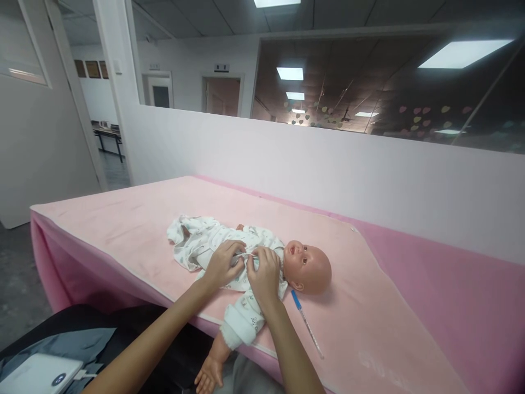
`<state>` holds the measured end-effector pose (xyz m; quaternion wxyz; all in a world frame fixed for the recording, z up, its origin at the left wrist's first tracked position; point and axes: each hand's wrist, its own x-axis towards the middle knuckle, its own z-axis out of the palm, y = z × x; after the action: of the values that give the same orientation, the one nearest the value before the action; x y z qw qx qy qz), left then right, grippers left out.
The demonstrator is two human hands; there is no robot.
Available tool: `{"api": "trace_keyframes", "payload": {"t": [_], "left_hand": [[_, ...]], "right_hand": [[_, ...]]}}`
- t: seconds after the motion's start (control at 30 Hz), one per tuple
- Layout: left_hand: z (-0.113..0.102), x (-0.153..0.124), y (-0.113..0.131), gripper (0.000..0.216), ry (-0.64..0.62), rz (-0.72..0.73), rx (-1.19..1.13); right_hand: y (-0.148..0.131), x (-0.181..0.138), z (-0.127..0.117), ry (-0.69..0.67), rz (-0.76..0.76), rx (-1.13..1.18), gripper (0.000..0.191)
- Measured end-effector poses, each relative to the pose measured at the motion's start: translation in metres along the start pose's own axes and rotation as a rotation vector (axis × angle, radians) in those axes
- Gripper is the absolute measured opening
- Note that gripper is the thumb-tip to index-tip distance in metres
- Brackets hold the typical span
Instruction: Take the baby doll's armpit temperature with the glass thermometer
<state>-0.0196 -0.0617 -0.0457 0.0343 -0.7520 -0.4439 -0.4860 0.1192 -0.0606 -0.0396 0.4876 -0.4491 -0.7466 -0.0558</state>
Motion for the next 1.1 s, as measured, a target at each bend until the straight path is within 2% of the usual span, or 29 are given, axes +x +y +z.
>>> {"api": "trace_keyframes", "payload": {"t": [0.37, 1.1], "left_hand": [[0.0025, -0.0013, -0.0033, 0.013, -0.011, 0.047, 0.028], [-0.0001, -0.0023, -0.0008, 0.015, 0.053, 0.026, -0.075]], "right_hand": [[0.0009, -0.0009, 0.0, -0.011, -0.006, 0.009, 0.005], [-0.0002, -0.0008, -0.0042, -0.016, -0.026, 0.003, 0.008]]}}
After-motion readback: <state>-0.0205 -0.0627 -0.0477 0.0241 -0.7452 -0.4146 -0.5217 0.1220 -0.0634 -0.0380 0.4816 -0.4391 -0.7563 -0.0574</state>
